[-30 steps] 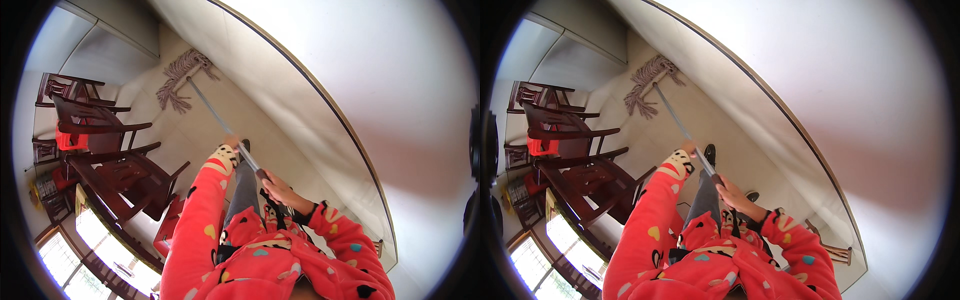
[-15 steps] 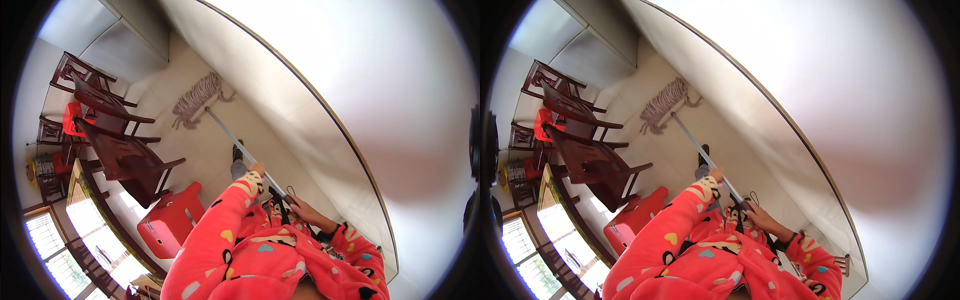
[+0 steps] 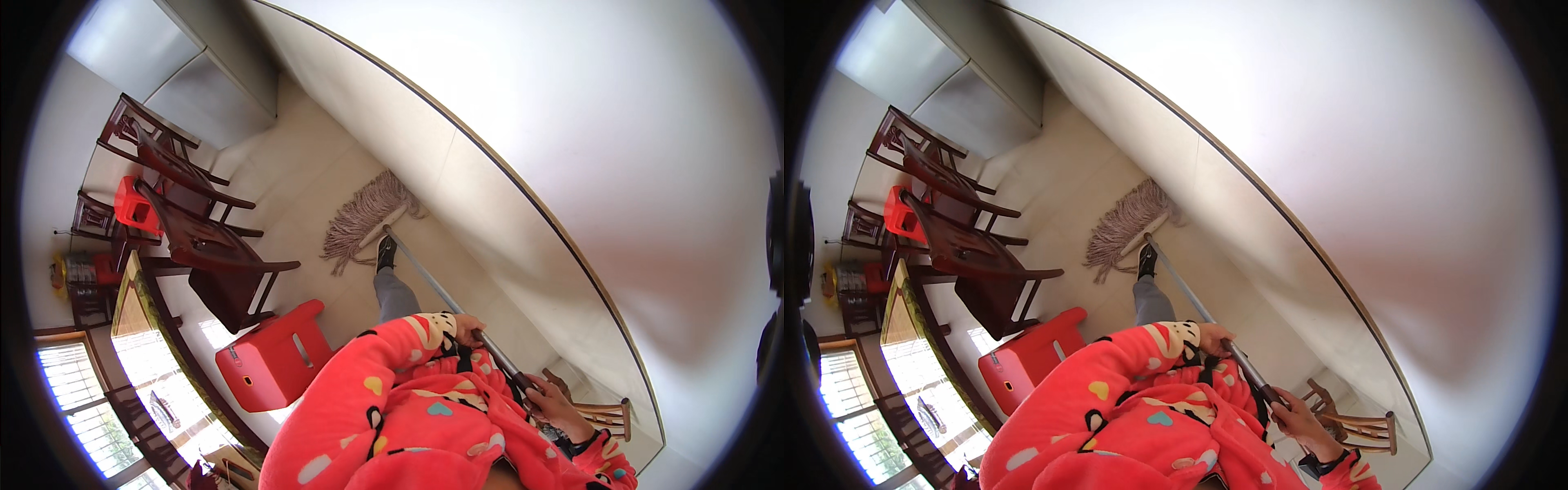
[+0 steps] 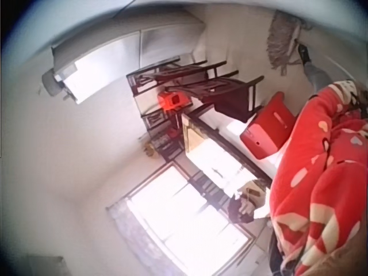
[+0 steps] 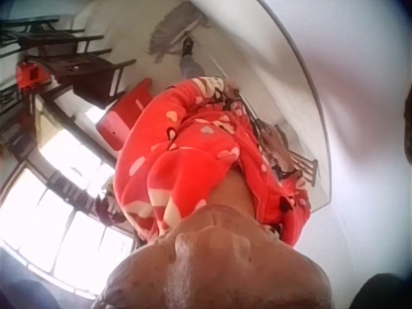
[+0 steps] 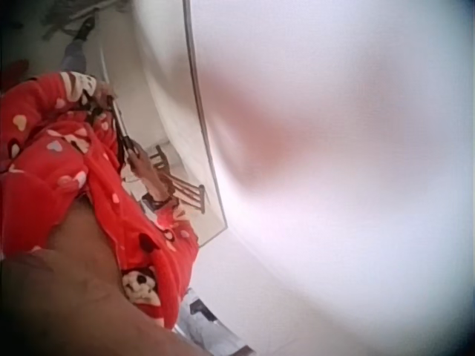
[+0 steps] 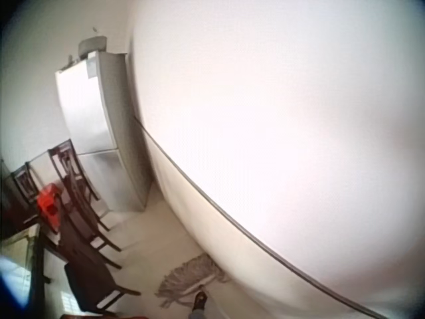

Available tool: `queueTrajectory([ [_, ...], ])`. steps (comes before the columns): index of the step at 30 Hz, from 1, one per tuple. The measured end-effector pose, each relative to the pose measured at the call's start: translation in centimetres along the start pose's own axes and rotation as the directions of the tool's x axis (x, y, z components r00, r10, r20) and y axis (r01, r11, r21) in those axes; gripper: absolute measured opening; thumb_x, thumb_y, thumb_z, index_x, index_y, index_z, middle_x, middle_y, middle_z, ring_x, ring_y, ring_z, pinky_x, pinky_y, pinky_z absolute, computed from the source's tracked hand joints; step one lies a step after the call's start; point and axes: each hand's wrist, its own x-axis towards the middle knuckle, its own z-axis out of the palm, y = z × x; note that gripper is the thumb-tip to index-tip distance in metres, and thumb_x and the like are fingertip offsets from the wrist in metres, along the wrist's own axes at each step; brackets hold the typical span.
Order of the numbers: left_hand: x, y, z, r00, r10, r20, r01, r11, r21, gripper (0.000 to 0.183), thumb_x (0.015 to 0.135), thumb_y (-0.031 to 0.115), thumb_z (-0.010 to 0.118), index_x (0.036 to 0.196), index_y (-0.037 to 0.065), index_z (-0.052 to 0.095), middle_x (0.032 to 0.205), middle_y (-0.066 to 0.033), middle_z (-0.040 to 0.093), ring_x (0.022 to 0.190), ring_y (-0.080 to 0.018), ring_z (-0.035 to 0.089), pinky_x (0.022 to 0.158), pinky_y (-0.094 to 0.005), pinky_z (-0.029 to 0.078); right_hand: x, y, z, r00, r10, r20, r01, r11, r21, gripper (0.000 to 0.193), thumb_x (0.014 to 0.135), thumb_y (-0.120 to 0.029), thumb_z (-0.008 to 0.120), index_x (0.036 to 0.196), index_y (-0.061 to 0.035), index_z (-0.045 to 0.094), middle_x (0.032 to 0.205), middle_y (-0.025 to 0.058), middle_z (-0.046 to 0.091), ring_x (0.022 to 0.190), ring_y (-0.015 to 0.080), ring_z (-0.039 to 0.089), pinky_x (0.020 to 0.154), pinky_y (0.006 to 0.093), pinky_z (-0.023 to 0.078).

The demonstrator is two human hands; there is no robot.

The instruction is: The person mops the tiled floor using a string mop, moving around red plastic stools and a wooden chair. They briefly reposition the wooden chair to access the area underneath before continuing to mop the remaining floor space.

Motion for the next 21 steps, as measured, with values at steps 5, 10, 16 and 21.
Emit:
queueTrajectory([
  [5,-1.5,0.4,-2.1,0.821,0.470,0.323,-0.479,0.259,0.839,0.014,0.083,0.015,0.058,0.089,0.004,0.053,0.083,-0.0128,0.060,0.077,-0.0280,0.060,0.064,-0.0347,0.051,2.0,0.1,0.8,0.996,0.017,-0.084,-0.019,1.000,-0.020,0.042,0.090,-0.018,0.052,0.129,-0.0063,0.043,0.061,-0.0021,0.049,0.041,0.0032,0.037,0.036,0.0179,0.027],
  [10,-4.2,7.2,-10.5,0.588,0.565,0.579,-0.411,-0.408,0.815,0.023,0.074,0.024,0.062,0.086,0.005,0.055,0.075,-0.0152,0.059,0.067,-0.0327,0.059,0.060,-0.0378,0.047,9.9,-4.9,4.0,0.996,-0.079,-0.031,0.078,0.996,-0.049,0.040,0.090,-0.019,0.053,0.128,-0.0087,0.045,0.064,-0.0038,0.050,0.043,0.0035,0.038,0.037,0.0180,0.026],
  [16,-13.1,19.5,-24.7,0.282,0.906,0.315,0.209,-0.378,0.902,0.029,0.074,0.033,0.059,0.083,0.006,0.056,0.073,-0.0143,0.058,0.063,-0.0320,0.059,0.056,-0.0434,0.045,25.7,-16.1,13.8,0.983,-0.141,0.116,0.145,0.989,-0.026,0.039,0.093,-0.021,0.046,0.129,-0.0106,0.041,0.064,-0.0022,0.047,0.037,0.0045,0.035,0.032,0.0191,0.026],
  [21,-22.0,29.6,-36.2,0.236,0.963,-0.130,0.244,0.071,0.967,0.030,0.082,0.025,0.048,0.100,0.004,0.059,0.093,-0.0237,0.060,0.087,-0.0391,0.059,0.073,-0.0481,0.047,35.8,-25.8,24.0,0.951,-0.177,0.254,0.201,0.977,-0.074,0.036,0.093,-0.023,0.044,0.127,-0.0125,0.039,0.065,-0.0008,0.043,0.035,0.0045,0.033,0.029,0.0199,0.027],
])
